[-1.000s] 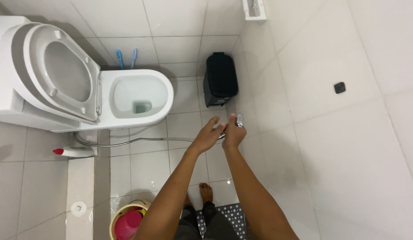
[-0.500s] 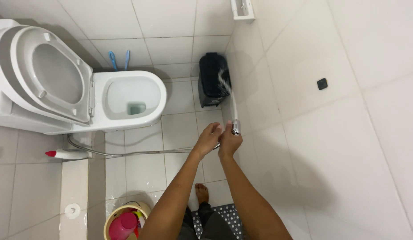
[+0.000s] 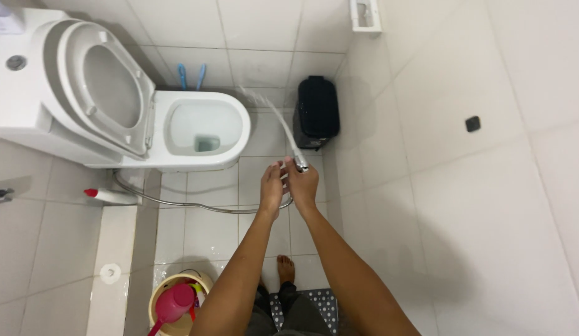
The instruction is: The person cleans a tiled bathroom ledge with a purple cloth and a cleaning agent. They then use a handheld bidet sprayer to rinse the ledge and the floor.
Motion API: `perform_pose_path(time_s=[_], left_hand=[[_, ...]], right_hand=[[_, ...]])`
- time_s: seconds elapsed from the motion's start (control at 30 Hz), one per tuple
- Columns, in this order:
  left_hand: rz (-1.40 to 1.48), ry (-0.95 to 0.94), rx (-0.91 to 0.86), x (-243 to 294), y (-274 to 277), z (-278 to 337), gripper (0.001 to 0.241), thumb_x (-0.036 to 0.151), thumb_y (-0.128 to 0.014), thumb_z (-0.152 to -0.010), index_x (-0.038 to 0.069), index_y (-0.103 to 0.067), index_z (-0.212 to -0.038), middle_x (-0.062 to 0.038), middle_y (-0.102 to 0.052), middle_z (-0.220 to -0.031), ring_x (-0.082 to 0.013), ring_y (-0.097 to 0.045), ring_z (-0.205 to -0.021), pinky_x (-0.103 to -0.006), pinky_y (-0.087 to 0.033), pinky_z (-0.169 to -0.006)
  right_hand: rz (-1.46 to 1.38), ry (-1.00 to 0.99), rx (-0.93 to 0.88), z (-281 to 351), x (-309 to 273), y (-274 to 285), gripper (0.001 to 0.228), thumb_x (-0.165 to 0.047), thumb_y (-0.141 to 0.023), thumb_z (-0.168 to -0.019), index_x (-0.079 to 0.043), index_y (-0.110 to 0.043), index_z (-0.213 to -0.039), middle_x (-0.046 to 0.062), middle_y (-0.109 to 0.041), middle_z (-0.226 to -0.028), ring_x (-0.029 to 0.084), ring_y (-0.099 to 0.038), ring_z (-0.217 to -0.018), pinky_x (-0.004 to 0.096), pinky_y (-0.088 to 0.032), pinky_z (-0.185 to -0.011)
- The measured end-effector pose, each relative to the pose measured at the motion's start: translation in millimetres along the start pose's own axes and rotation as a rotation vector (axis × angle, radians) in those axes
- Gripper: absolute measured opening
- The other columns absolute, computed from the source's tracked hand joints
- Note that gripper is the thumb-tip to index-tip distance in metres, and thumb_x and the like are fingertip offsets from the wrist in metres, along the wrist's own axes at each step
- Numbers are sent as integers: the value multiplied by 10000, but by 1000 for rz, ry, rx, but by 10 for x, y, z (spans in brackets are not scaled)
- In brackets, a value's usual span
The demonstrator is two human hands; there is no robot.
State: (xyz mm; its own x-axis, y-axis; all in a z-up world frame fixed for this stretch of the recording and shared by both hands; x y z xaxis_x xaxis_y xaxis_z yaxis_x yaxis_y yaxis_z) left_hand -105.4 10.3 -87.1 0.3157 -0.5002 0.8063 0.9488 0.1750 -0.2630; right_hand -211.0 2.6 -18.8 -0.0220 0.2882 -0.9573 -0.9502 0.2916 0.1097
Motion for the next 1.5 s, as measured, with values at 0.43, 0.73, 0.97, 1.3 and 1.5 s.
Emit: perform_pose_path(time_s=[0.43, 0.73, 0.97, 1.3, 1.5], left_hand=[[275, -124, 195, 473, 987, 137, 597, 420, -222, -1093, 12, -527, -1405, -174, -660, -1224, -222, -646, -1001, -363, -536, -833], [320, -144, 211, 770, 1094, 178, 594, 436, -212, -1082, 48, -503, -1425, -122, -658, -1217, -190, -651, -1030, -340, -534, -863], [218, -130, 91, 530, 665, 62, 539, 407, -285, -1082, 37, -503, -1408, -129, -665, -1274, -205, -657, -1079, -352, -559, -893], [-91, -20, -91, -379, 89, 117, 509, 412, -370, -1075, 61, -594, -1367, -79, -699, -1264, -208, -644, -1130, -363, -504, -931], [-170, 77, -102, -719, -80, 335, 536, 449, -381, -1059, 74, -581, -1385, -53, -689, -1271, -186, -638, -1152, -359, -491, -946]], right_hand=[[134, 146, -326, 173, -646, -1272, 332, -328, -750, -918, -7, -697, -848, 79, -737, -705, 136, -686, -558, 302, -557, -498], [180, 212, -353, 79, -690, -1477, 347, -349, -752, -916, -16, -706, -833, 60, -710, -661, 125, -665, -535, 293, -535, -477], [-45, 136, 41, -193, -101, -788, 362, -306, -738, -959, -20, -655, -752, 24, -612, -595, 100, -545, -499, 280, -408, -433], [-10, -58, 238, -134, 498, 279, 404, -288, -735, -949, -42, -558, -682, 36, -546, -537, 121, -502, -412, 316, -395, -368], [-41, -200, 159, 125, 735, 542, 347, -244, -708, -956, -38, -599, -699, 50, -554, -550, 126, -486, -415, 308, -382, -368]])
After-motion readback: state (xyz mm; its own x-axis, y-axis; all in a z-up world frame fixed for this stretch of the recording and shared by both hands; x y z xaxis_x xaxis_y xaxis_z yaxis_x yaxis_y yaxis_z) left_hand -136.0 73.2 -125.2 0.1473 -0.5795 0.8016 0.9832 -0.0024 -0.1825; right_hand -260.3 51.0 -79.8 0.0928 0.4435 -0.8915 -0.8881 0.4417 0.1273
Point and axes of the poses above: each hand's wrist, its own z-axis away from the middle knuckle, its own y-axis out of the back of the hand, x = y × z, the point moved 8 cm from there along -z, towards the middle knuckle
